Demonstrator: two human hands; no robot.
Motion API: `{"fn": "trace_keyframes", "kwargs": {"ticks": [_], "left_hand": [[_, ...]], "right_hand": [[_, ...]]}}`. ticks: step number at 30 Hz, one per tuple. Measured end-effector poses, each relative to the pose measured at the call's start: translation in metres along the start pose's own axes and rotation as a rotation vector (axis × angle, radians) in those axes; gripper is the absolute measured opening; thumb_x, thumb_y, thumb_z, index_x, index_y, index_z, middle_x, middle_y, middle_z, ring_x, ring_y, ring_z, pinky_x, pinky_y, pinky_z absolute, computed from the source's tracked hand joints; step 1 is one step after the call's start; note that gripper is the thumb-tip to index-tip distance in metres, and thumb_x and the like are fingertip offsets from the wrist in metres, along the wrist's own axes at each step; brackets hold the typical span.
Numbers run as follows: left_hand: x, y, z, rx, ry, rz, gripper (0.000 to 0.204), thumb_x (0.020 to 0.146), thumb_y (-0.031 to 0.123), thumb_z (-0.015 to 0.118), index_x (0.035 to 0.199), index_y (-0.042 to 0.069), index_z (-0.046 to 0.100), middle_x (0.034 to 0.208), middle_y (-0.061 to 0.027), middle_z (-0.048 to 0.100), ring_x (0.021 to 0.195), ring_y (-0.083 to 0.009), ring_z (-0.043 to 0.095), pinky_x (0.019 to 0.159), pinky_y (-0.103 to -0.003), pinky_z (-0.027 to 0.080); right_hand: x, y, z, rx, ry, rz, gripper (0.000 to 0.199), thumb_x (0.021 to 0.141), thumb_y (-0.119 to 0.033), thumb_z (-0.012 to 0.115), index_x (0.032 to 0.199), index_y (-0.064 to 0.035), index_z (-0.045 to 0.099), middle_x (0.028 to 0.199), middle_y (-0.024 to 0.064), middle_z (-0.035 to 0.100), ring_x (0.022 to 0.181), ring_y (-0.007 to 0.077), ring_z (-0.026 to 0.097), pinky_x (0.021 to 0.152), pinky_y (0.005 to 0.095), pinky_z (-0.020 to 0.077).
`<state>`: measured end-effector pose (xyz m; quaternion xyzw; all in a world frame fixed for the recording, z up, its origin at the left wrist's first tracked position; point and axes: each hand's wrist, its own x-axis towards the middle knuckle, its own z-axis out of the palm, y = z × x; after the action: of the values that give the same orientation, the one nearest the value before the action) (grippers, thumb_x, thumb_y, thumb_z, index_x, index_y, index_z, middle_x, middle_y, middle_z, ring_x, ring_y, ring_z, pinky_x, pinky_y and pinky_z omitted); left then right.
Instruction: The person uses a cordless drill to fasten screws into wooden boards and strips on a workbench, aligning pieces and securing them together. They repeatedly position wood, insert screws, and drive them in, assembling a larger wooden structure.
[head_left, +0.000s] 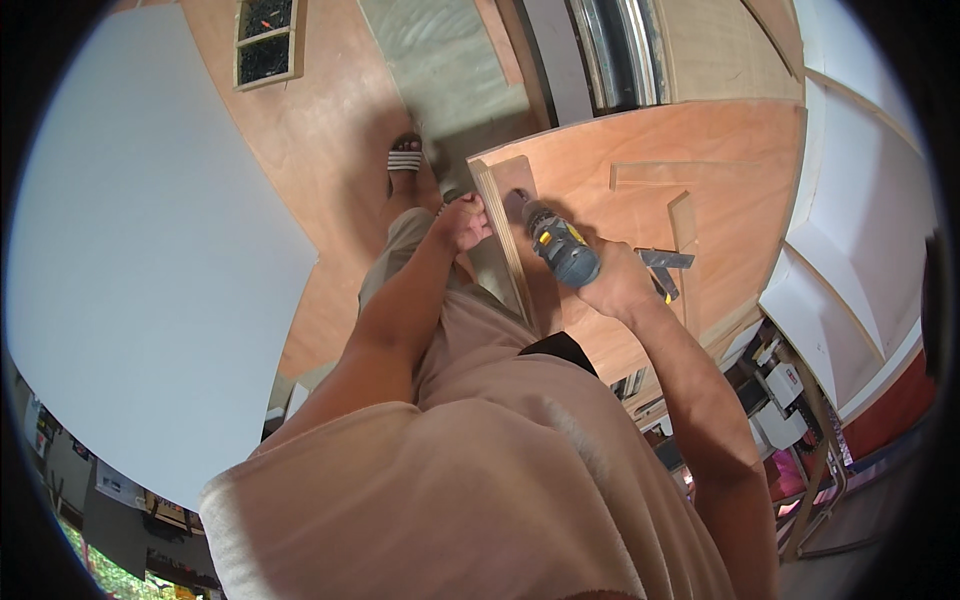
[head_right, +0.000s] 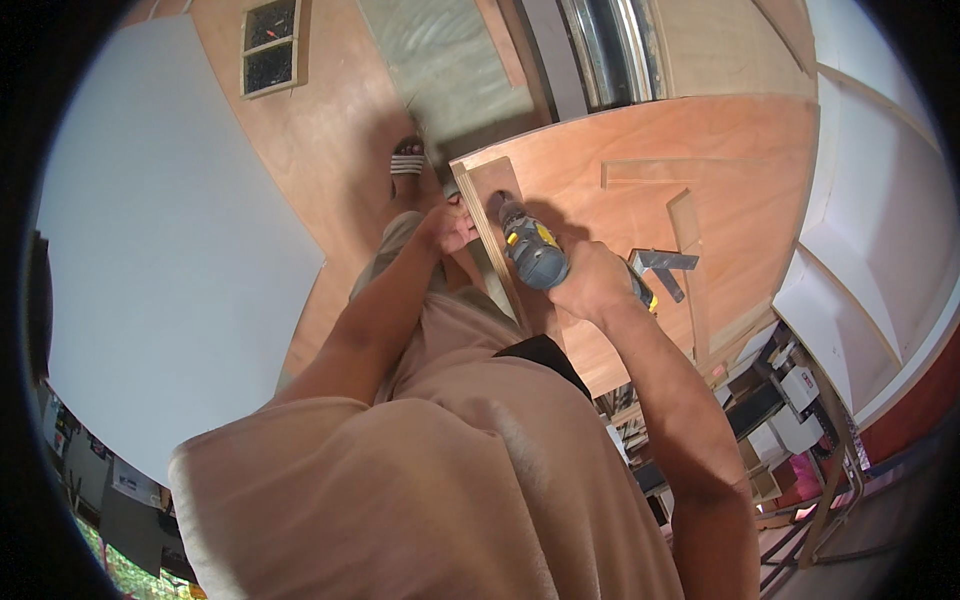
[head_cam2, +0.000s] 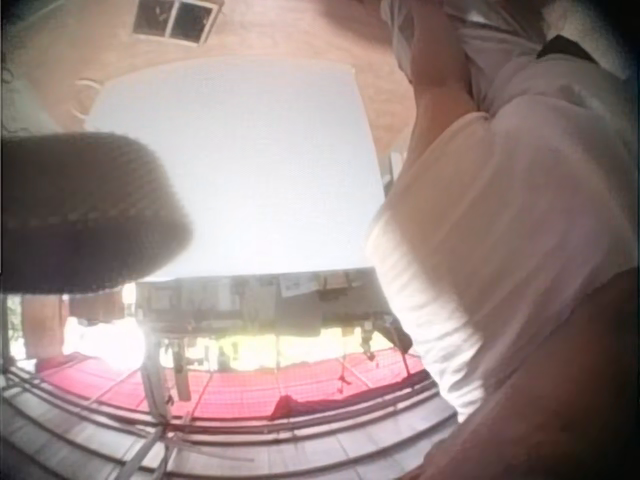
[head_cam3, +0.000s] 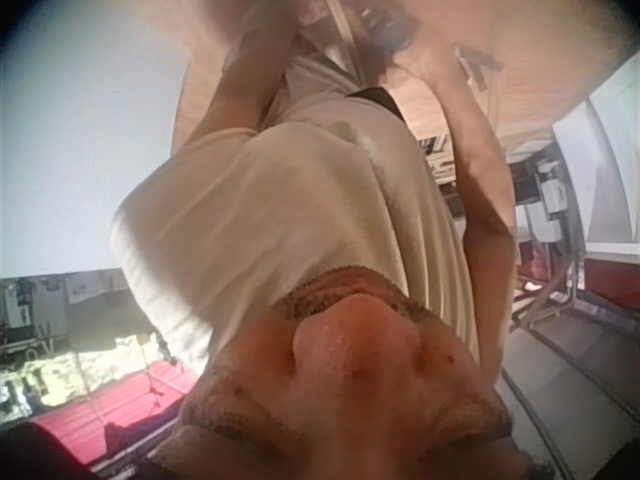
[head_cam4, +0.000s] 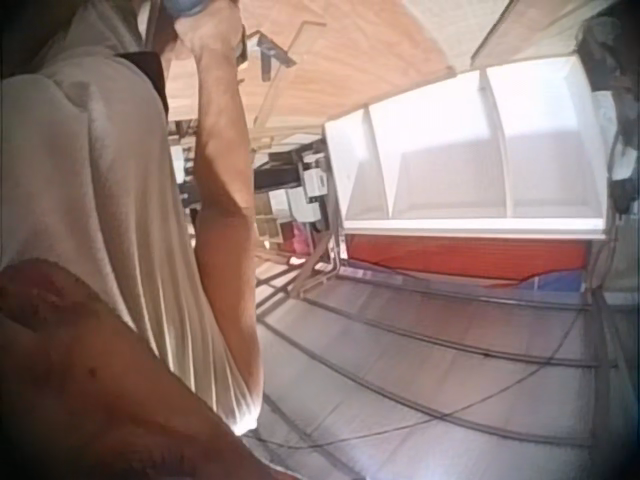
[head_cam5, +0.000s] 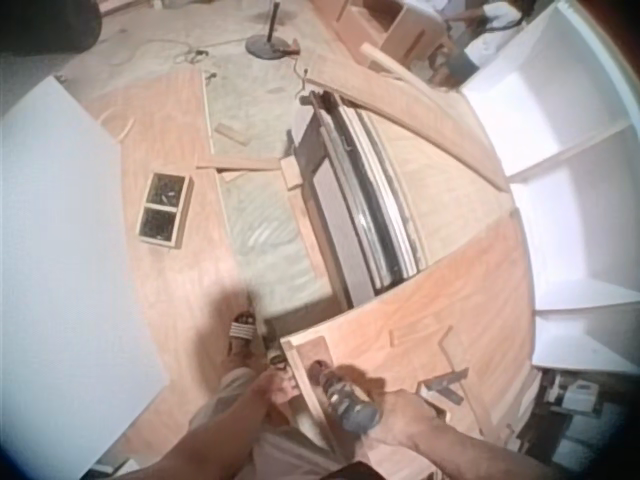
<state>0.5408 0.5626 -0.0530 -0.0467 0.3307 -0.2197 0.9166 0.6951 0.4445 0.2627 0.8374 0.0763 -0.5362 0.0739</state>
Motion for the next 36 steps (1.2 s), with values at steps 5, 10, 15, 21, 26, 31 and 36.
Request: {"fn": "trace_keyframes", "kwargs": {"ticks": [5, 10, 15, 21, 26, 31, 36], "left_hand": [[0.004, 0.002, 0.000, 0.001, 0.016, 0.003, 0.006, 0.101, 0.013, 0.051, 0.103, 0.012, 0.057, 0.111, -0.0041, 0.064, 0.106, -0.0257, 0.062, 0.095, -0.056, 0.047], [0.000, 0.001, -0.005, 0.022, 0.000, -0.023, 0.011, 0.101, 0.015, 0.051, 0.110, 0.011, 0.056, 0.116, -0.0049, 0.063, 0.107, -0.0267, 0.062, 0.096, -0.054, 0.048], [-0.005, -0.006, 0.011, 0.019, 0.083, 0.024, 0.029, 0.104, 0.032, 0.047, 0.123, 0.012, 0.055, 0.118, -0.0050, 0.062, 0.112, -0.0280, 0.059, 0.100, -0.051, 0.043], [0.000, 0.002, 0.058, 0.141, 0.229, 0.129, 0.056, 0.103, 0.060, 0.028, 0.121, 0.015, 0.057, 0.107, -0.0053, 0.063, 0.095, -0.0208, 0.061, 0.090, -0.040, 0.048], [0.016, -0.004, 0.072, 0.107, 0.292, 0.289, 0.065, 0.102, 0.062, 0.025, 0.123, 0.009, 0.057, 0.105, -0.0083, 0.063, 0.094, -0.0218, 0.062, 0.082, -0.035, 0.053], [0.016, -0.004, 0.093, -0.017, 0.381, 0.253, 0.066, 0.103, 0.060, 0.023, 0.126, 0.007, 0.056, 0.114, -0.0118, 0.063, 0.103, -0.0260, 0.061, 0.092, -0.042, 0.051], [0.015, 0.000, 0.099, 0.048, 0.484, 0.221, 0.068, 0.103, 0.060, 0.022, 0.129, 0.006, 0.054, 0.123, -0.0134, 0.061, 0.111, -0.0306, 0.059, 0.097, -0.048, 0.048]], "right_hand": [[-0.003, 0.001, -0.015, 0.263, -0.063, 0.019, 0.045, 0.077, -0.031, 0.066, 0.116, -0.0078, 0.064, 0.106, 0.0244, 0.069, 0.102, 0.0389, 0.066, 0.089, 0.0454, 0.0533], [-0.006, -0.001, -0.002, 0.212, 0.038, -0.001, 0.041, 0.074, -0.023, 0.069, 0.111, -0.0042, 0.066, 0.106, 0.0245, 0.069, 0.102, 0.0391, 0.066, 0.087, 0.0437, 0.0535], [-0.009, -0.003, -0.001, 0.273, 0.001, 0.023, 0.040, 0.074, -0.022, 0.069, 0.109, -0.0021, 0.067, 0.105, 0.0241, 0.069, 0.102, 0.0383, 0.066, 0.087, 0.0421, 0.0527], [-0.017, 0.000, 0.004, 0.339, 0.051, 0.004, 0.038, 0.075, -0.021, 0.068, 0.107, -0.0007, 0.066, 0.102, 0.0247, 0.069, 0.099, 0.0381, 0.067, 0.086, 0.0411, 0.0524], [-0.011, -0.001, 0.000, 0.304, 0.035, 0.030, 0.038, 0.077, -0.023, 0.067, 0.107, -0.0008, 0.066, 0.101, 0.0247, 0.069, 0.098, 0.0386, 0.067, 0.086, 0.0412, 0.0524], [-0.006, 0.005, 0.007, 0.277, 0.086, -0.026, 0.035, 0.077, -0.022, 0.067, 0.104, 0.0001, 0.066, 0.098, 0.0262, 0.069, 0.098, 0.0391, 0.067, 0.085, 0.0415, 0.0530], [-0.007, 0.009, 0.015, 0.193, 0.078, -0.056, 0.039, 0.078, -0.027, 0.066, 0.108, -0.0015, 0.066, 0.102, 0.0268, 0.068, 0.102, 0.0401, 0.066, 0.087, 0.0425, 0.0531]]}}
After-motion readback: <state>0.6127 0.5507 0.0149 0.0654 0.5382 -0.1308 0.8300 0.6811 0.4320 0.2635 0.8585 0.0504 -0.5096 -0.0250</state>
